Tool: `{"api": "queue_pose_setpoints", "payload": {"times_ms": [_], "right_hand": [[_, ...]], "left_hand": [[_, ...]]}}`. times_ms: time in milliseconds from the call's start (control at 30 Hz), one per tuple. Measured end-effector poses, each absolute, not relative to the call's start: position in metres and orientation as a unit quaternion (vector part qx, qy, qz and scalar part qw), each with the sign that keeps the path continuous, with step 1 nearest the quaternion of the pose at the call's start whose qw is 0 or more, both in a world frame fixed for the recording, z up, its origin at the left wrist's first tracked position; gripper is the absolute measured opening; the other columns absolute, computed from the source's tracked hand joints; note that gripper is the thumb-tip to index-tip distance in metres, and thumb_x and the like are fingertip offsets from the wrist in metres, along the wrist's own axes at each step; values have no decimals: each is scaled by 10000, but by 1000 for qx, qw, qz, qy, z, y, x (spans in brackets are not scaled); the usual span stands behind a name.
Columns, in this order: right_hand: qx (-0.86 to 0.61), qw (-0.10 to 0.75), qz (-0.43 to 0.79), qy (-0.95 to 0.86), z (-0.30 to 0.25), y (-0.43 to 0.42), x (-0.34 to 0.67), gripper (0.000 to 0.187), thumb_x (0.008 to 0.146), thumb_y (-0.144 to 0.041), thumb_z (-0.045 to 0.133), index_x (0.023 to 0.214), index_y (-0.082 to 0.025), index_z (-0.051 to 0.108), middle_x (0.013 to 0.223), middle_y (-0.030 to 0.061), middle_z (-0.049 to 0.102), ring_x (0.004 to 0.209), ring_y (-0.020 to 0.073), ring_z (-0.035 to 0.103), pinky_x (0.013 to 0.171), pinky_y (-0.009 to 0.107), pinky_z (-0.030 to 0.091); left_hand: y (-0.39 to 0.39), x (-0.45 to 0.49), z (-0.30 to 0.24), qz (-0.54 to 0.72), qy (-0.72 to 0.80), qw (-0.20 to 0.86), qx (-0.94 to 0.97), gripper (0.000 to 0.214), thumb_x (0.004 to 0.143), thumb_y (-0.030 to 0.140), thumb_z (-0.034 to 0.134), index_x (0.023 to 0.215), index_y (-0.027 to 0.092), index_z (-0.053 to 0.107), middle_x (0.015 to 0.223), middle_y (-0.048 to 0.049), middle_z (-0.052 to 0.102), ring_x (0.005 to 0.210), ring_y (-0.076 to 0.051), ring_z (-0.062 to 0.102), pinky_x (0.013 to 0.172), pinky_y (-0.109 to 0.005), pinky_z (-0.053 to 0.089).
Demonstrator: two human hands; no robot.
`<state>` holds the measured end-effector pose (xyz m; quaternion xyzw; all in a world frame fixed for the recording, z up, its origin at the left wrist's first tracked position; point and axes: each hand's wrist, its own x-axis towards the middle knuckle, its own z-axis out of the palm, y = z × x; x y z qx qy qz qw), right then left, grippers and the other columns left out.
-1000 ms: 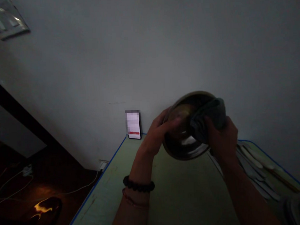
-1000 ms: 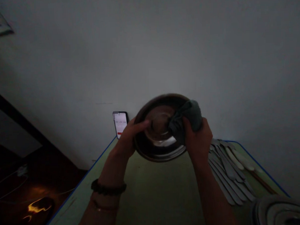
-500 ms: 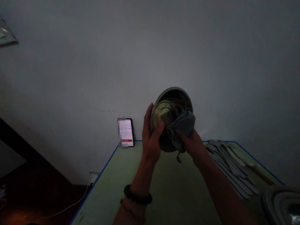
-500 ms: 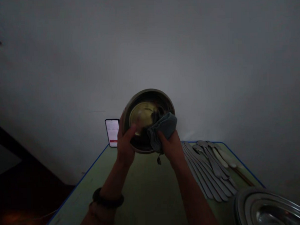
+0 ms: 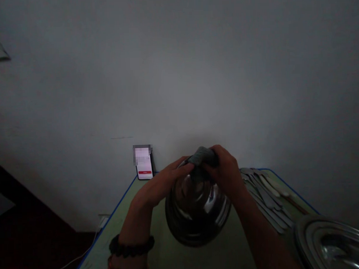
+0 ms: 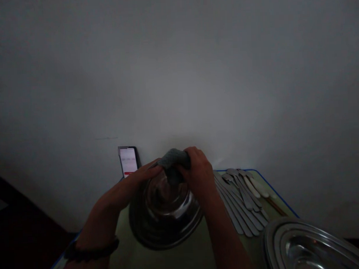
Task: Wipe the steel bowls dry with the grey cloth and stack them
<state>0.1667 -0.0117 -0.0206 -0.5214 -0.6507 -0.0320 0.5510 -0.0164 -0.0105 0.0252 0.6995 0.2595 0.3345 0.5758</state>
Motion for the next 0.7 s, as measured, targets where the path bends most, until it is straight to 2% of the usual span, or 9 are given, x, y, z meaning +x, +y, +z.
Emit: {"api": "queue_pose_setpoints", "payload": {"times_ms": [100,233,333,467,600,700], "right_hand": [[-507,589,-46,-628,-20,-12,162,202,739,-301,622,895,-214,526,869,32,597,814,203,551,726,327,418],[-535,631,-18,-562,-18,-13,167,279,714,-377,647,908,-205,544,869,35,614,797,203,560,722,334,424],[-568,642,4,-515,-16,-13,174,290,721,-449,629,855,-206,544,823,31,611,763,204,551,702,336,420],[-610,636,68,-468,-20,-7,173,285,773,-472,542,834,-196,513,793,52,586,749,225,550,696,365,430],[-620,602,64,-499,-34,2,159,340,795,-414,501,999,-142,502,1006,149,540,955,286,539,848,440,435],[-623,584,11,-520,-41,5,153,421,774,-389,549,1095,-130,469,1091,168,479,1032,305,497,895,465,424]], "left_hand": [[-10,-15,25,324,263,580,700,403,847,352,594,1233,236,606,1271,-61,633,1179,-271,561,1035,-414,382],[-9,-10,23,356,238,594,681,426,840,347,607,1251,235,597,1285,-73,624,1206,-275,544,1041,-415,384],[-8,-6,22,419,231,594,647,418,825,363,617,1214,210,628,1222,-83,663,1220,-287,535,1047,-421,391],[-7,-1,24,539,251,586,551,462,781,461,628,1148,182,665,1056,-94,727,1124,-318,605,950,-435,488],[-4,5,24,644,254,529,491,486,761,465,643,1162,190,645,1044,-82,727,1081,-300,632,924,-424,510],[-4,7,23,669,250,496,494,497,772,439,642,1211,208,612,1076,-68,719,1108,-294,616,944,-426,497]]}}
